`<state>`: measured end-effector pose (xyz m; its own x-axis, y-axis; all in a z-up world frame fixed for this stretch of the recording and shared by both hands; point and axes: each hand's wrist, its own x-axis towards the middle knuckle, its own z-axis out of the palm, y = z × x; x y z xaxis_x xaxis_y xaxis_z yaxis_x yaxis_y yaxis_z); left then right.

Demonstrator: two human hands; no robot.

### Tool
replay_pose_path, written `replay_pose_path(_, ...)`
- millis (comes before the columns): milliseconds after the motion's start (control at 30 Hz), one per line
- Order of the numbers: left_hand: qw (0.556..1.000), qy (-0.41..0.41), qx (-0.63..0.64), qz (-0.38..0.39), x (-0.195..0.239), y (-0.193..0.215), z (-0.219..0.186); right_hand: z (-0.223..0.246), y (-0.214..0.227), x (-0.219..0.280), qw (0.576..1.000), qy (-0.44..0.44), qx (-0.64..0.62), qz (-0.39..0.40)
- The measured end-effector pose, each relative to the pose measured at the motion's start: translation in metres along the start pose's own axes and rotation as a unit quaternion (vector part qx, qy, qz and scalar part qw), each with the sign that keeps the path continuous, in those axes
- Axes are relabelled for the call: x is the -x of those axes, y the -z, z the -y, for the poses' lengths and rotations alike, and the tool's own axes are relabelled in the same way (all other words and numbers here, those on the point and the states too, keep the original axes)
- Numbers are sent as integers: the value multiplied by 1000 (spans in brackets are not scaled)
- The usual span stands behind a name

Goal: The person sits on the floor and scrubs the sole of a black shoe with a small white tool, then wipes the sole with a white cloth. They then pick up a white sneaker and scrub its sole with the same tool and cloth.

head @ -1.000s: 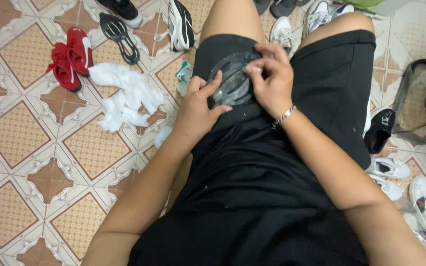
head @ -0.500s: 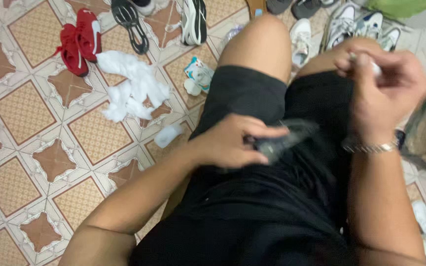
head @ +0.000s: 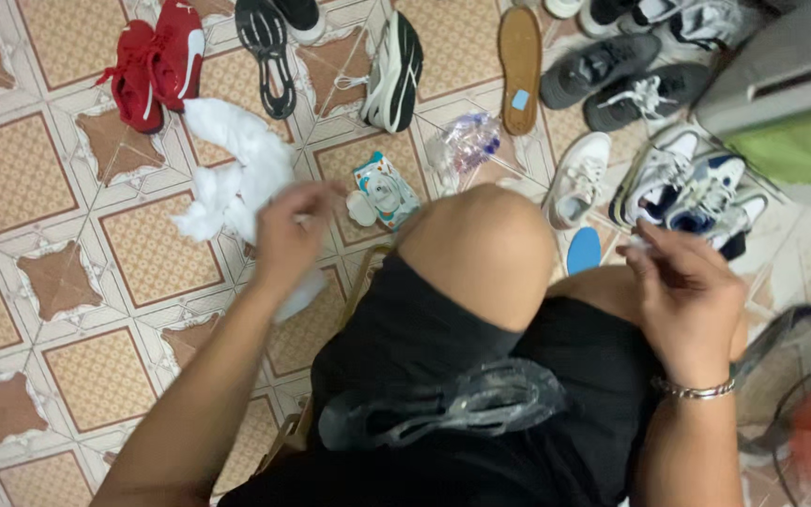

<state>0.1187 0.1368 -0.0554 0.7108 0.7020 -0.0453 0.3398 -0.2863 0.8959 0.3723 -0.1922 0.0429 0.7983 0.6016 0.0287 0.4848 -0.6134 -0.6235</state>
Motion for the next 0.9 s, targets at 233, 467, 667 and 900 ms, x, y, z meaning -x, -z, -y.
replay_pose_path(233, 933, 288, -200, -77, -26, 2, 223, 26, -12, -25, 997, -33, 47, 51)
replay_pose_path(467, 776, 483, -336, -227, -30, -17, 272, 3, -20, -22, 973, 13, 194, 126)
replay_pose_path(667, 802, 483, -242, -256, -25, -21, 280, 10, -21, -35, 946, -39, 266, 180)
replay_pose_path(900, 793, 423, 160, -408, -10, -31, 194, 15, -17, -18, 996, -2, 49, 73)
